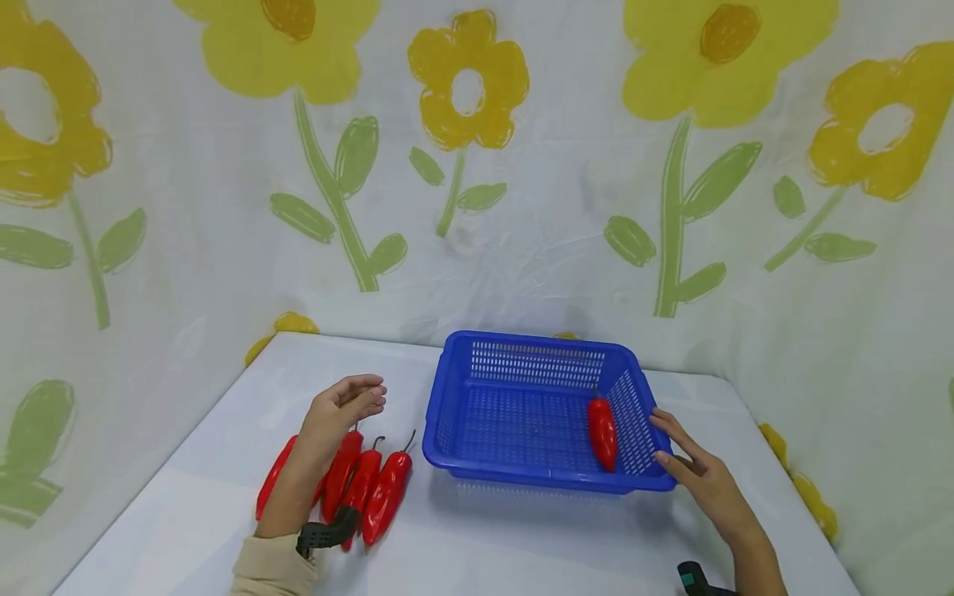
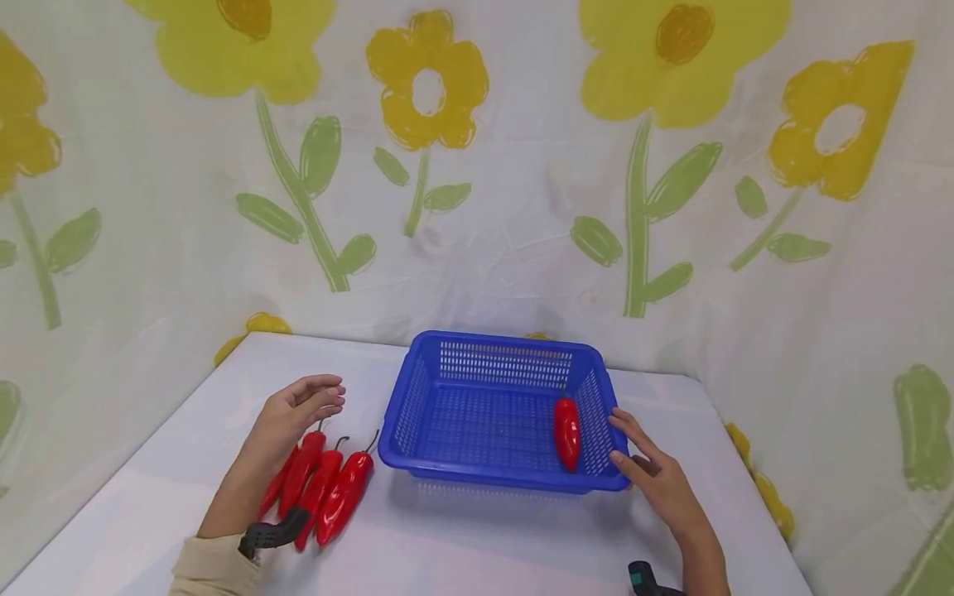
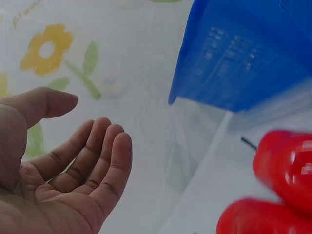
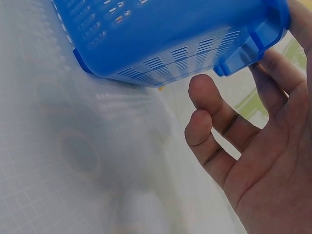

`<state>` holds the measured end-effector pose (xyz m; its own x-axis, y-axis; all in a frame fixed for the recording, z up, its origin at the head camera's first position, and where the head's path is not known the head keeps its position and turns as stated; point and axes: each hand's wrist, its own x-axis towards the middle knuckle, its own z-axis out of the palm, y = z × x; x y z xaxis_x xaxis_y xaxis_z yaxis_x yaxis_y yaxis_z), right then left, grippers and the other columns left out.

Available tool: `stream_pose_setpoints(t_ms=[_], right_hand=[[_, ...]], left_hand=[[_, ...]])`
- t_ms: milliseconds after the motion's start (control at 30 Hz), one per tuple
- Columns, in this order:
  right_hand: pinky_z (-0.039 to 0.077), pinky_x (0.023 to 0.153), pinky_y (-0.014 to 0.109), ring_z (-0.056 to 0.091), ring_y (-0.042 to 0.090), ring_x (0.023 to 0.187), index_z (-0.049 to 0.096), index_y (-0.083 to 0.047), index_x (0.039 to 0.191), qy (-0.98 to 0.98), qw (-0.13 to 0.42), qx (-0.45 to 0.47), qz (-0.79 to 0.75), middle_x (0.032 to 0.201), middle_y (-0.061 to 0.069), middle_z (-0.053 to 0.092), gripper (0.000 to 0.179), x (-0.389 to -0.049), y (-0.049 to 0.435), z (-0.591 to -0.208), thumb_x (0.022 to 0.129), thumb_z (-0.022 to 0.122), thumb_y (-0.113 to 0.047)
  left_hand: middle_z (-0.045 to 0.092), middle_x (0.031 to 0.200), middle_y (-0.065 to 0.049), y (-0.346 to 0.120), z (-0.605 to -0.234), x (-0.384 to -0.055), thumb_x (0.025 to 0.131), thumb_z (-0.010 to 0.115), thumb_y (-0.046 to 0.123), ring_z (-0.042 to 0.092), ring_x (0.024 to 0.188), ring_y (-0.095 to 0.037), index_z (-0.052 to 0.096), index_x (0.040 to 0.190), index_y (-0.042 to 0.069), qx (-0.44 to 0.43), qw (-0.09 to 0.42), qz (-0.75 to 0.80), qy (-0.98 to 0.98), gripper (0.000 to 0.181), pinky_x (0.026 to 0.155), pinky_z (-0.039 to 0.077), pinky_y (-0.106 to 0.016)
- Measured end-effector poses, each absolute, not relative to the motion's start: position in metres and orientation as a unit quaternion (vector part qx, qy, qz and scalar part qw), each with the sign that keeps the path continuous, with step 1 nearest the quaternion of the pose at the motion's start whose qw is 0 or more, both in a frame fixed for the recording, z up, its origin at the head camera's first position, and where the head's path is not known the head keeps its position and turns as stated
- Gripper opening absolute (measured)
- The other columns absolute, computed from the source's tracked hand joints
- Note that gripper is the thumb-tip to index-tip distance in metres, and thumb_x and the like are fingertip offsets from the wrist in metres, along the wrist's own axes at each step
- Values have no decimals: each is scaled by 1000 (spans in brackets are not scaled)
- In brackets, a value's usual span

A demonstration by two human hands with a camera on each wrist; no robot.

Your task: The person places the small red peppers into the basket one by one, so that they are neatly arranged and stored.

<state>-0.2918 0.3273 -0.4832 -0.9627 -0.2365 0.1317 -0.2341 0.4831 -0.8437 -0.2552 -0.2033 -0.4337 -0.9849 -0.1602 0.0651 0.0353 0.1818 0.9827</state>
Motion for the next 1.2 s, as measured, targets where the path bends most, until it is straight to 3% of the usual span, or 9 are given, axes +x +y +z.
stream_pose_setpoints(t_ms=[233, 500, 700, 800, 900, 967, 1100, 1167, 1200], right_hand=[[28, 104, 71, 17, 28, 151, 38, -26, 155, 857, 4, -138, -496, 164, -2, 24, 55, -292, 327, -482, 104, 56, -28], [28, 104, 71, 17, 12, 150, 37, -27, 156, 861, 6, -141, -488, 164, -7, 23, 55, -293, 329, -481, 104, 54, -29], [31, 105, 65, 17, 7, 149, 37, -29, 156, 870, 10, -135, -473, 164, -10, 22, 54, -295, 330, -482, 105, 54, -32], [39, 108, 39, 17, 12, 150, 36, -29, 156, 872, 10, -136, -470, 164, -10, 22, 54, -294, 331, -480, 105, 53, -32], [38, 100, 19, 18, 13, 150, 36, -29, 156, 874, 9, -139, -465, 164, -11, 22, 54, -294, 332, -478, 105, 53, -32], [39, 103, 26, 18, 11, 150, 35, -29, 156, 875, 8, -140, -463, 164, -11, 22, 54, -294, 332, -476, 105, 53, -32], [32, 106, 62, 15, 24, 152, 34, -29, 157, 873, 13, -133, -469, 165, -10, 20, 55, -294, 330, -477, 105, 52, -33], [31, 104, 64, 14, 28, 152, 34, -29, 157, 873, 16, -131, -470, 165, -11, 20, 55, -294, 329, -478, 105, 52, -33], [34, 106, 57, 14, 29, 152, 34, -29, 157, 874, 16, -131, -467, 165, -11, 19, 55, -294, 329, -477, 105, 52, -33]], left_hand=[[61, 130, -21, -229, -440, -245, 100, 62, 37, 68, 107, -22, 56, 135, 3, 58, 105, -613, -781, 49, 99, 49, -30], [68, 117, -1, -252, -440, -238, 99, 62, 38, 67, 102, -9, 57, 132, 3, 81, 137, -631, -759, 49, 92, 50, -18], [61, 132, -15, -261, -446, -225, 98, 61, 46, 63, 110, -17, 54, 139, 7, 138, 117, -593, -784, 57, 102, 48, -31], [60, 133, -17, -266, -453, -219, 97, 63, 47, 61, 114, -24, 53, 140, 6, 156, 121, -585, -786, 60, 98, 50, -27], [61, 131, -15, -269, -458, -216, 96, 64, 48, 60, 114, -25, 54, 140, 7, 171, 132, -579, -787, 61, 94, 52, -23], [60, 132, -15, -271, -458, -214, 96, 64, 47, 59, 114, -24, 53, 140, 8, 178, 134, -574, -788, 60, 98, 50, -29], [54, 139, -19, -277, -462, -207, 96, 63, 48, 54, 122, -31, 50, 143, 7, 198, 117, -565, -793, 63, 108, 42, -48], [53, 140, -20, -279, -464, -205, 96, 64, 46, 52, 124, -33, 50, 142, 6, 210, 116, -559, -794, 62, 108, 42, -52], [53, 140, -20, -281, -465, -203, 96, 64, 46, 51, 125, -34, 50, 142, 6, 213, 116, -556, -795, 62, 108, 42, -52]])
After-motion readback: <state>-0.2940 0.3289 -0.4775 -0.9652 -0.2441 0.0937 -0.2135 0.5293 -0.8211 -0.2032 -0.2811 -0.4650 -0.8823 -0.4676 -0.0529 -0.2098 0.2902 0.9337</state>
